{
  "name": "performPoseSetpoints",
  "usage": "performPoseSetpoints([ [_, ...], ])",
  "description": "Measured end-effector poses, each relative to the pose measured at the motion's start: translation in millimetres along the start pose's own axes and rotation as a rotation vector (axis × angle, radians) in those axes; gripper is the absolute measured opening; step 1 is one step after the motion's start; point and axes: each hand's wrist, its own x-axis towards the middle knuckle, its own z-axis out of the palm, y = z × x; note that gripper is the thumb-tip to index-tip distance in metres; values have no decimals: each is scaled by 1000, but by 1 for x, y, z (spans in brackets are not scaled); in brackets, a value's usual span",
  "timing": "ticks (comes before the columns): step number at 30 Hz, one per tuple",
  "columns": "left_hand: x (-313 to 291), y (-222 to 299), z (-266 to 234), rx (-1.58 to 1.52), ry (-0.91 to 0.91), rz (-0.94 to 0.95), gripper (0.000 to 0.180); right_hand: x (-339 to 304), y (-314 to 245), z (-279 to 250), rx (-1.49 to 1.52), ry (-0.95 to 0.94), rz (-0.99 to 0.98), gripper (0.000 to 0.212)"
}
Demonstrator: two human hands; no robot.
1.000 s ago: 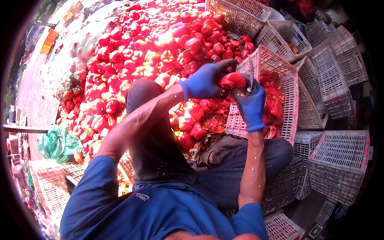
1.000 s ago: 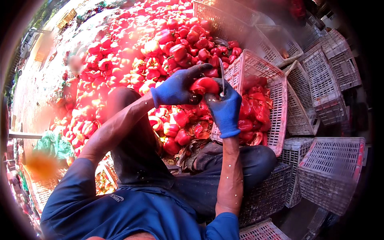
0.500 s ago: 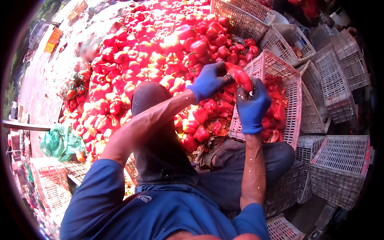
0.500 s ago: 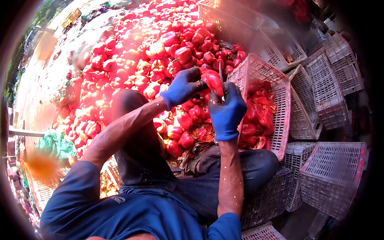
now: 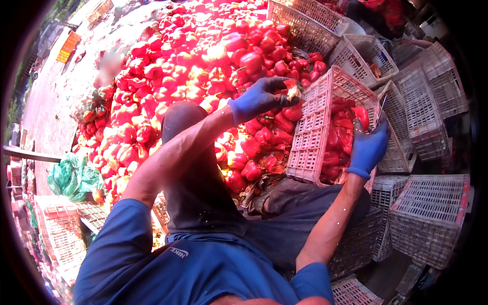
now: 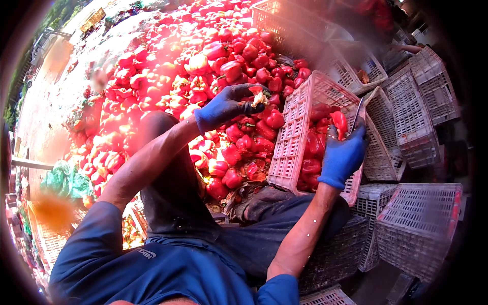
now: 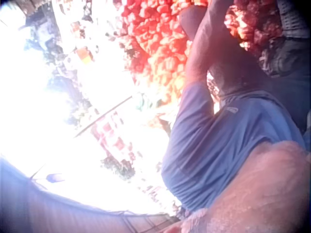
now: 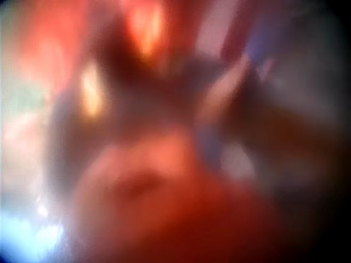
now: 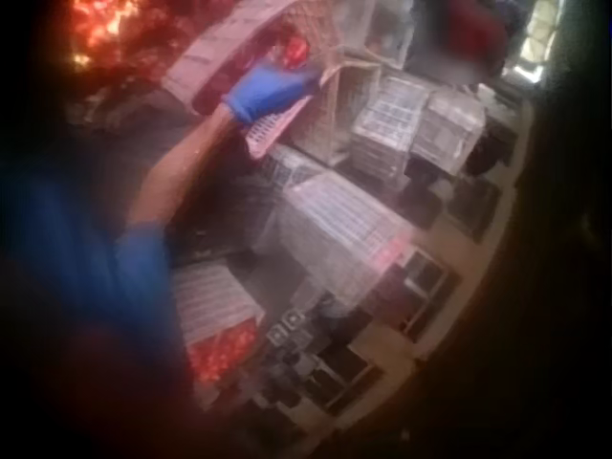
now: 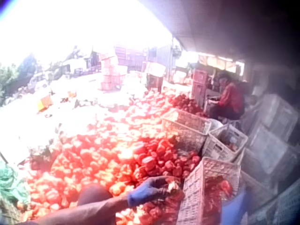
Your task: The person removes the stems and cores from red bell peppers using a small curved blade and sorts the processed pieces into plastic crates.
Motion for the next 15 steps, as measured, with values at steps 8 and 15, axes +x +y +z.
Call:
performPoseSetpoints([
  [8,2,17,9,-134,-17,-154,35,-52,-84,37,1125,-509,344,42],
  [15,-2,27,9,13,-21,75,64,-51,-84,36,1201,-491,430,11],
])
